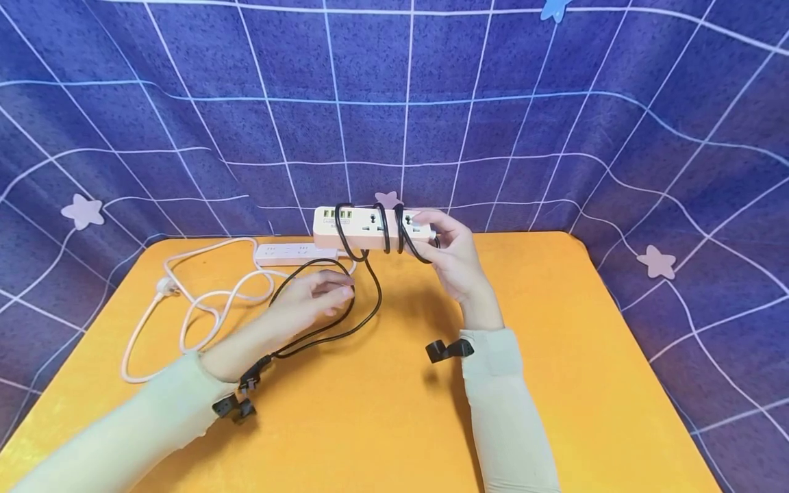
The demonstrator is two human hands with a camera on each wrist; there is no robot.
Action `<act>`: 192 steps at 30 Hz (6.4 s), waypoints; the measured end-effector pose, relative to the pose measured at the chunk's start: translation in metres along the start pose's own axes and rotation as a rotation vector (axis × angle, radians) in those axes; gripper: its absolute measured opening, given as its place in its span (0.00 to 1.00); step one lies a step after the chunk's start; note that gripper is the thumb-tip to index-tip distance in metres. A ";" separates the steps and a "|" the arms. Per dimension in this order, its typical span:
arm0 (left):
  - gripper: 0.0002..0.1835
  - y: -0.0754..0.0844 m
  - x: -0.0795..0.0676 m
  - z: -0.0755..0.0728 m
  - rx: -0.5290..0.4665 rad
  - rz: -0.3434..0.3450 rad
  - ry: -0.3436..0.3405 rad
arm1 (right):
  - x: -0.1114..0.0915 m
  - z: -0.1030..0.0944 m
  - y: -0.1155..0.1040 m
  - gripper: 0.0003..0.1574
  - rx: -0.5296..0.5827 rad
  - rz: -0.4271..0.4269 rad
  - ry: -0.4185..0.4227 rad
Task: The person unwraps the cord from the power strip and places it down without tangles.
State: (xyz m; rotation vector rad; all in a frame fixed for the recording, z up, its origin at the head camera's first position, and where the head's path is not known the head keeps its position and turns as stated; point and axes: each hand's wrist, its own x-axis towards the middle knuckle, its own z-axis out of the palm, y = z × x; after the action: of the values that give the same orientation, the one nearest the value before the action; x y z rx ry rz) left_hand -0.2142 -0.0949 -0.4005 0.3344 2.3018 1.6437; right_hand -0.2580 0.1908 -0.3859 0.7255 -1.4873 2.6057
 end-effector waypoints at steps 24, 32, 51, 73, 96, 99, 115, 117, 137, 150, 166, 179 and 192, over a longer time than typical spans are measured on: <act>0.20 -0.016 0.022 0.026 -0.053 -0.100 -0.222 | -0.001 0.004 -0.003 0.22 -0.020 0.008 0.027; 0.17 -0.018 0.023 0.019 -0.047 -0.081 -0.204 | 0.000 0.003 -0.002 0.21 0.004 0.000 0.010; 0.17 -0.005 0.040 -0.033 0.002 -0.027 0.068 | -0.002 0.003 -0.004 0.20 0.061 0.014 -0.035; 0.22 0.049 0.019 -0.085 0.147 0.186 0.306 | -0.003 0.001 -0.003 0.22 0.046 0.015 -0.030; 0.07 0.102 -0.018 -0.096 0.401 0.518 0.610 | -0.001 0.002 -0.005 0.25 0.017 0.002 0.014; 0.06 0.107 -0.023 -0.096 0.398 0.539 0.638 | 0.000 0.003 -0.005 0.26 0.014 0.000 0.009; 0.05 0.116 -0.048 -0.094 0.438 0.661 0.708 | 0.000 0.004 -0.006 0.28 0.011 0.004 0.059; 0.06 0.117 -0.051 -0.093 0.461 0.672 0.711 | 0.000 0.004 -0.006 0.28 0.018 0.001 0.064; 0.09 0.109 -0.080 -0.086 0.639 0.757 0.606 | 0.001 0.004 -0.005 0.33 -0.004 0.004 0.089; 0.11 0.093 -0.088 -0.084 0.720 0.821 0.493 | 0.001 0.002 -0.003 0.31 0.021 -0.009 0.082; 0.12 0.071 -0.086 -0.073 0.663 0.847 0.353 | 0.002 0.002 -0.002 0.33 0.023 -0.007 0.086; 0.14 0.057 -0.079 -0.065 0.696 0.865 0.306 | 0.002 0.000 -0.002 0.31 0.020 -0.015 0.085; 0.17 0.035 -0.072 -0.042 0.728 1.002 0.116 | 0.002 0.001 -0.003 0.26 0.017 -0.016 0.071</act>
State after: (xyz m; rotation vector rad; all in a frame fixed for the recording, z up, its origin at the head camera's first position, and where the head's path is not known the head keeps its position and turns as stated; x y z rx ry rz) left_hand -0.1622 -0.1461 -0.3470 1.8130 2.9610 0.9887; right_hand -0.2588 0.1915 -0.3823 0.6367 -1.4361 2.6057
